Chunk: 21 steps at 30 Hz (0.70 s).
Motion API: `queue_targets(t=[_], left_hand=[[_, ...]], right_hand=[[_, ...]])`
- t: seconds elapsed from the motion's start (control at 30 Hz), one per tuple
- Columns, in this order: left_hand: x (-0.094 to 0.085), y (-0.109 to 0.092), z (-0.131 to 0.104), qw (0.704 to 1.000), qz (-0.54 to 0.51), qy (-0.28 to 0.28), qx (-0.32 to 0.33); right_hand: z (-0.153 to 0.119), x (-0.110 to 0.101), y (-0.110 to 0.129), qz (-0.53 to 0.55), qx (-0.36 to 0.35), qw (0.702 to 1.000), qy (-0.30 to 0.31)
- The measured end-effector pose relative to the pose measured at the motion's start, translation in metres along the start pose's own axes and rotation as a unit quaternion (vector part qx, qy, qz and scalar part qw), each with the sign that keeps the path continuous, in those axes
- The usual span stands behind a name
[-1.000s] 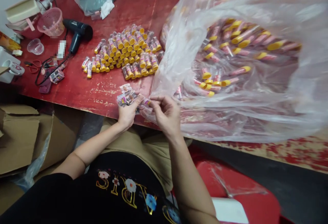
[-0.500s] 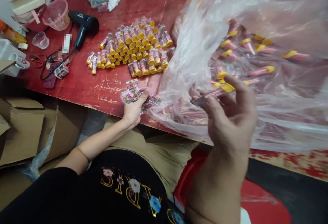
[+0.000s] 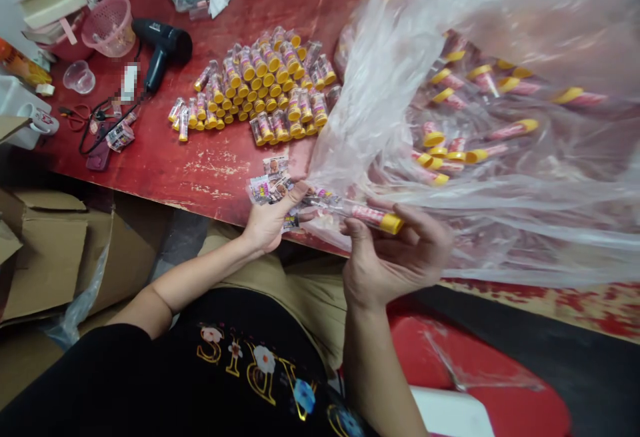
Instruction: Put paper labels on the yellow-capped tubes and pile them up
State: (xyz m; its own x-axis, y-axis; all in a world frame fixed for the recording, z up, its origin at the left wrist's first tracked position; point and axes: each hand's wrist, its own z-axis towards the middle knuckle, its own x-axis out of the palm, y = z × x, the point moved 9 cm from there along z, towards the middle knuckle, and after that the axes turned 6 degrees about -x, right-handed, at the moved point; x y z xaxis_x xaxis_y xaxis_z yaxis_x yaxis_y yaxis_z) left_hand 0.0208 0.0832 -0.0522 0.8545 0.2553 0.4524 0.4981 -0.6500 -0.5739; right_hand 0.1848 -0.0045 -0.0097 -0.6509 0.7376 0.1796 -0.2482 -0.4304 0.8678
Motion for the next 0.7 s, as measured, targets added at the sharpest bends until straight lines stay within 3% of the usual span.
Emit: queue_targets(t=[0.23, 0.37, 0.43, 0.53, 0.7], left_hand=[[-0.006, 0.005, 0.000, 0.997, 0.040, 0.050, -0.035], [0.000, -0.003, -0.005, 0.991, 0.072, 0.110, 0.031], [0.002, -0.009, -0.009, 0.985, 0.078, 0.129, 0.079], [0.000, -0.011, -0.010, 0.979, 0.109, 0.136, 0.110], [-0.005, -0.009, -0.009, 0.974, 0.132, 0.143, 0.116]], right_hand=[[-0.020, 0.006, 0.002, 0.031, 0.048, 0.982, 0.181], [-0.022, 0.015, 0.001, -0.004, 0.031, 0.965, 0.260], [-0.018, 0.019, 0.009, -0.008, -0.010, 0.970, 0.243], [-0.011, 0.020, 0.022, -0.018, -0.061, 0.985, 0.163], [-0.010, 0.025, 0.018, -0.038, -0.039, 0.994, 0.095]])
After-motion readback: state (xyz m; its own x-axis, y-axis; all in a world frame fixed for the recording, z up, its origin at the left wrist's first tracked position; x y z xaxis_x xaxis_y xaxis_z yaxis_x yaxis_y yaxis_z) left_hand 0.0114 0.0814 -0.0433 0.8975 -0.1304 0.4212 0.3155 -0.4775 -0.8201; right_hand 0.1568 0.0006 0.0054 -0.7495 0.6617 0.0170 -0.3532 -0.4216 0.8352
